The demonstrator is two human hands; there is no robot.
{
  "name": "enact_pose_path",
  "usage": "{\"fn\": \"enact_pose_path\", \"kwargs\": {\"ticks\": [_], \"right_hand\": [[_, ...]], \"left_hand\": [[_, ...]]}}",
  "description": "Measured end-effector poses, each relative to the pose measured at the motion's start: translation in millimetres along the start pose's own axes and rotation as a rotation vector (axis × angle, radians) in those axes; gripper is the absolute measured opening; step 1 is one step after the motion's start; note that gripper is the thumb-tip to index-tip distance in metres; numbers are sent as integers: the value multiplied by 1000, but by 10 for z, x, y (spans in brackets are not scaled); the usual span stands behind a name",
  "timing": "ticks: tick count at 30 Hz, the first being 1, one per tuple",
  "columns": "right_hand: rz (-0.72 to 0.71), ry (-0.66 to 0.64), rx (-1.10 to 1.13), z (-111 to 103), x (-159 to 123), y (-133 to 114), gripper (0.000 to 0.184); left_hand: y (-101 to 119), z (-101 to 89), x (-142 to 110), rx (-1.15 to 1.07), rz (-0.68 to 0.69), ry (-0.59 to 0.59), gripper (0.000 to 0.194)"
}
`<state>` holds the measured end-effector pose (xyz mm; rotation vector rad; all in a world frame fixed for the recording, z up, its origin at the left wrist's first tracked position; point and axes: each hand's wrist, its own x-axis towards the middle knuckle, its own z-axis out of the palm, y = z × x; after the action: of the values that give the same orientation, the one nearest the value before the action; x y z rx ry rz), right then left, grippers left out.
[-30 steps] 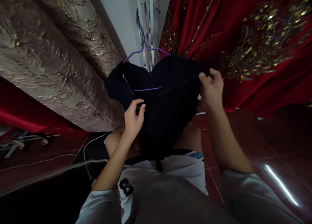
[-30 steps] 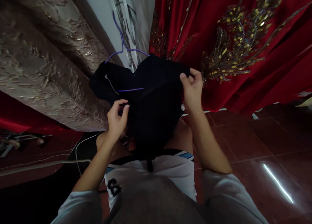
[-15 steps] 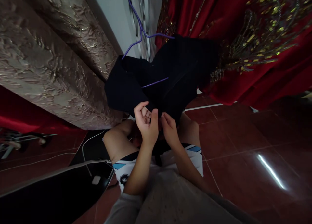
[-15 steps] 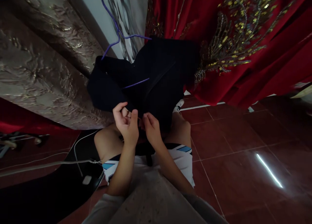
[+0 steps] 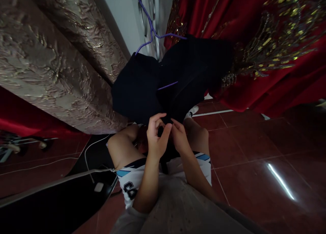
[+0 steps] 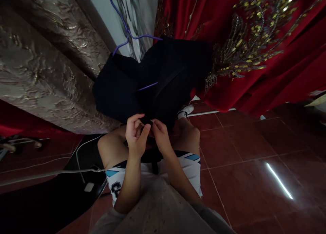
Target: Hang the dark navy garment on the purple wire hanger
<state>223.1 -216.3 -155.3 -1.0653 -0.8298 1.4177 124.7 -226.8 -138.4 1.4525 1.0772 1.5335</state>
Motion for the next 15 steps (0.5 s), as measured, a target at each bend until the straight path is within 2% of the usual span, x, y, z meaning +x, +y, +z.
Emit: {"fn": "enact_pose_path", "kwargs": {"ticks": [3, 6, 9, 12, 15], "right_hand": [[-18, 33, 6, -25, 14, -7, 37], [-41, -10, -55, -69, 20, -30, 38], [-22, -89, -116, -110, 12, -33, 36], [-34, -161, -169, -141, 8, -6, 29], [-30, -209, -246, -150, 76, -60, 27]], "left_hand": [[-95, 27, 2, -107, 55, 76, 35], [-227, 14, 11, -167, 41, 152, 44], [-343, -56, 34, -107, -16, 68, 45], [-408, -137, 53, 1, -73, -38, 32], [-447, -163, 56, 69, -67, -23, 14]]}}
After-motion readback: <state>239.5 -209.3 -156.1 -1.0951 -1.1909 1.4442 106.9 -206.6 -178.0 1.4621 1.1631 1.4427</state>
